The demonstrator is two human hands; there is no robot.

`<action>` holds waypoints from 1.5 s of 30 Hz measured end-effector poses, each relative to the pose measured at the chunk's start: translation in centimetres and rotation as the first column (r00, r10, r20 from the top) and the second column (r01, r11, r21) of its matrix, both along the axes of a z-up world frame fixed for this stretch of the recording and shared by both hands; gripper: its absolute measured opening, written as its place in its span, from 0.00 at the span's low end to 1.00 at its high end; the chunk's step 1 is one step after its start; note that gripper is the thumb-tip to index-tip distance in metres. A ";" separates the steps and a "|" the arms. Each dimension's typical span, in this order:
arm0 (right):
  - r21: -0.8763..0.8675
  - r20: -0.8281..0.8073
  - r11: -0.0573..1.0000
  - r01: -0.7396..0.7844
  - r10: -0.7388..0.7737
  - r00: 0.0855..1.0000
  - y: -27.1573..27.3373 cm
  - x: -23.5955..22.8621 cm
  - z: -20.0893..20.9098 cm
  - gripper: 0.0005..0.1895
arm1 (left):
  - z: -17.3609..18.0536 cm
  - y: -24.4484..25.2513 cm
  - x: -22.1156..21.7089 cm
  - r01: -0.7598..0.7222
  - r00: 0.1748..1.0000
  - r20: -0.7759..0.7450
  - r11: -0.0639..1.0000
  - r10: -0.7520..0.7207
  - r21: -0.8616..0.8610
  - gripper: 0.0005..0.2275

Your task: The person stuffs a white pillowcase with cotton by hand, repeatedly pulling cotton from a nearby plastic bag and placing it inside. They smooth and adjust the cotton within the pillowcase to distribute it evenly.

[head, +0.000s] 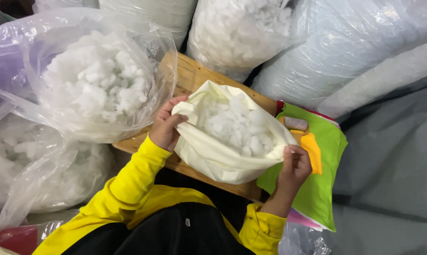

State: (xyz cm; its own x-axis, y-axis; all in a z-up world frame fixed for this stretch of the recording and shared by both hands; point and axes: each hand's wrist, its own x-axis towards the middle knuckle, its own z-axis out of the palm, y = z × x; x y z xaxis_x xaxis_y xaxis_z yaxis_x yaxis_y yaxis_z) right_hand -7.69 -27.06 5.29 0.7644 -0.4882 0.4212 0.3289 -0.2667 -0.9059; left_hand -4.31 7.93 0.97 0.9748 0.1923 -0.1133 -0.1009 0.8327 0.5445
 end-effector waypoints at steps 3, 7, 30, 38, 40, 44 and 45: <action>-0.153 -0.231 0.982 -0.113 0.075 0.970 0.6 0.1 -0.5 0.07 | -2.3 -0.6 -0.1 0.057 0.995 -0.085 0.991 -0.046 0.121 0.24; -0.373 -0.224 0.927 0.033 -0.125 0.967 0.0 -0.9 -0.2 0.09 | -0.1 -0.2 -1.9 0.062 0.983 -0.183 0.945 -0.002 0.322 0.21; -0.499 0.084 0.636 -0.588 0.711 0.698 37.6 2.6 0.6 0.13 | 2.5 16.2 -5.5 -0.402 0.743 0.314 0.019 0.592 0.916 0.21; -0.527 -0.781 -0.183 -0.830 0.490 0.388 43.8 6.9 -9.4 0.33 | 0.2 16.5 -6.4 -0.311 0.835 -0.048 0.542 0.548 0.781 0.23; -0.449 -0.728 -0.001 -0.894 0.580 0.365 42.5 7.0 -9.0 0.27 | -0.1 16.8 -6.8 -0.298 0.844 -0.055 0.552 0.533 0.779 0.21; -0.414 -0.720 0.048 -0.909 0.594 0.359 41.7 7.4 -7.9 0.25 | -0.6 16.9 -7.0 -0.306 0.849 0.002 0.489 0.528 0.816 0.19; -0.413 -0.723 0.046 -0.910 0.591 0.358 41.2 7.1 -6.6 0.25 | 0.5 16.5 -7.2 -0.305 0.850 -0.002 0.493 0.528 0.815 0.19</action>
State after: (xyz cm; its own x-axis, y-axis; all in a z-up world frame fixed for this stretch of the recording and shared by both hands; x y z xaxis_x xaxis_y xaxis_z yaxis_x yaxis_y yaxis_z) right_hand -0.54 14.10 -1.34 0.6291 0.7684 -0.1175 0.5512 -0.5475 -0.6296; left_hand -11.49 24.39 1.50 0.7207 0.6875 0.0894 -0.1049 -0.0193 0.9943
